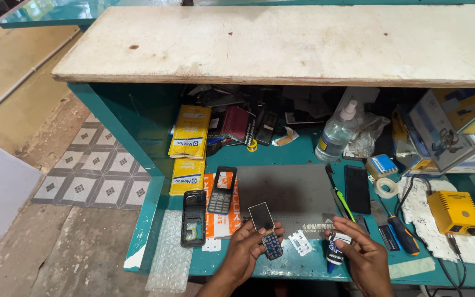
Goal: The person uses tweezers to manipulate small components on a mobile phone's circuit board. They then apply glue from a tube to the board and attach a small metal bracket, pressing it into place.
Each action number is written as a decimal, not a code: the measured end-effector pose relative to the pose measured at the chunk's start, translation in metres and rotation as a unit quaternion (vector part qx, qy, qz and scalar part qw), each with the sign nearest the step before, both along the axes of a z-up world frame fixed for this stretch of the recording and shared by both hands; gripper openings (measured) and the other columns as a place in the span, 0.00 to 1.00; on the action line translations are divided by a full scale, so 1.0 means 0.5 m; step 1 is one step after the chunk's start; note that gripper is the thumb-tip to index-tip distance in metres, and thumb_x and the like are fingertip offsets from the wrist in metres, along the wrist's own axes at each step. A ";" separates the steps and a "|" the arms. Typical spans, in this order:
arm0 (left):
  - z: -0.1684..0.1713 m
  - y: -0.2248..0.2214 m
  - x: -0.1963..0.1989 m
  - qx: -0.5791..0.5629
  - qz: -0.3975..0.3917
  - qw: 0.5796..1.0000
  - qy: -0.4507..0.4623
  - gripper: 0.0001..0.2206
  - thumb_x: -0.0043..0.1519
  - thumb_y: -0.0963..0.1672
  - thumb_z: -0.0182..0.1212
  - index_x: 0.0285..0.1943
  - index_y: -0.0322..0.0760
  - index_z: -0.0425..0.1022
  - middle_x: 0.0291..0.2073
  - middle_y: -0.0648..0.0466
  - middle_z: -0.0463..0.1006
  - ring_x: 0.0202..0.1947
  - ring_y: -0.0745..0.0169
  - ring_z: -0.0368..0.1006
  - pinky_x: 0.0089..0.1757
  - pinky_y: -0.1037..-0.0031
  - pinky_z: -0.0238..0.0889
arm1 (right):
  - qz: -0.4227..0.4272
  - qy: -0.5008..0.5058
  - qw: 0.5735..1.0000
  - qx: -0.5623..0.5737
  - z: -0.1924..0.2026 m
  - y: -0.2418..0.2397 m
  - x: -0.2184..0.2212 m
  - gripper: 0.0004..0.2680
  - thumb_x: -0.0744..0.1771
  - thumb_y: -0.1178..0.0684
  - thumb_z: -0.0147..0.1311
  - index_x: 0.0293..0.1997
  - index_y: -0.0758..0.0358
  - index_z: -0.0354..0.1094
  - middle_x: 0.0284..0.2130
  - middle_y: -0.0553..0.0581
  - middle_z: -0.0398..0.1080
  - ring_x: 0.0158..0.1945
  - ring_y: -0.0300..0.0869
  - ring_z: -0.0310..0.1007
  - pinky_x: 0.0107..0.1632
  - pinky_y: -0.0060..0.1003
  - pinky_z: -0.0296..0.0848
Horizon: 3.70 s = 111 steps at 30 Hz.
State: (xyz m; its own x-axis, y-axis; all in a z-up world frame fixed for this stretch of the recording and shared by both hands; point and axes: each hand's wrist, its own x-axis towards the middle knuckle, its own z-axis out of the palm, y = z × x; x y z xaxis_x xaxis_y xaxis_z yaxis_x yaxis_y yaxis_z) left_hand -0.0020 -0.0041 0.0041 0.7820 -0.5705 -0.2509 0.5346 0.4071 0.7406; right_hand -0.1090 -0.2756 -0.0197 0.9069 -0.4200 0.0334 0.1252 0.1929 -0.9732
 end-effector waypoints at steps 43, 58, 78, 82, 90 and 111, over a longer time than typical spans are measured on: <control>-0.010 -0.002 -0.015 -0.032 0.044 0.998 -0.025 0.18 0.55 0.35 0.69 0.54 0.30 0.72 0.41 0.46 0.83 0.41 0.60 0.82 0.46 0.70 0.76 | -0.146 0.087 0.985 -0.018 0.070 0.216 0.036 0.15 0.61 0.70 0.60 0.53 0.75 0.68 0.44 0.68 0.77 0.44 0.43 0.79 0.43 0.33 0.81; -0.006 0.006 -0.015 0.003 0.029 0.998 -0.052 0.12 0.56 0.38 0.72 0.46 0.31 0.75 0.40 0.48 0.83 0.42 0.63 0.80 0.47 0.72 0.74 | 0.000 0.219 0.975 0.037 0.067 0.195 0.026 0.14 0.63 0.63 0.60 0.54 0.75 0.71 0.34 0.69 0.80 0.35 0.43 0.79 0.38 0.34 0.78; -0.030 -0.001 -0.017 -0.031 0.118 0.992 -0.020 0.16 0.50 0.31 0.69 0.44 0.28 0.73 0.33 0.45 0.83 0.37 0.58 0.80 0.43 0.72 0.74 | -0.020 0.191 0.981 0.034 0.007 0.202 0.026 0.14 0.62 0.66 0.60 0.53 0.79 0.72 0.33 0.74 0.81 0.34 0.47 0.83 0.40 0.37 0.83; -0.035 -0.002 -0.017 -0.030 0.133 0.990 -0.023 0.16 0.49 0.31 0.69 0.44 0.27 0.74 0.33 0.46 0.82 0.37 0.59 0.80 0.42 0.73 0.74 | -0.050 0.208 0.977 0.015 -0.027 0.211 0.019 0.15 0.62 0.67 0.62 0.53 0.78 0.71 0.33 0.74 0.82 0.35 0.47 0.85 0.38 0.35 0.82; -0.048 -0.006 -0.015 -0.022 0.156 0.987 0.012 0.19 0.45 0.31 0.73 0.44 0.28 0.74 0.32 0.47 0.81 0.36 0.58 0.81 0.40 0.70 0.76 | 0.001 0.228 0.959 -0.166 -0.208 0.162 0.027 0.14 0.64 0.61 0.65 0.55 0.66 0.74 0.42 0.67 0.82 0.41 0.47 0.85 0.41 0.35 0.82; 0.001 0.018 -0.018 -0.028 0.076 0.997 -0.001 0.21 0.50 0.36 0.73 0.53 0.29 0.71 0.39 0.45 0.84 0.41 0.59 0.80 0.44 0.71 0.75 | -0.105 0.047 0.942 -0.316 -0.147 0.184 0.018 0.14 0.61 0.65 0.62 0.52 0.68 0.72 0.48 0.71 0.77 0.54 0.53 0.79 0.55 0.42 0.80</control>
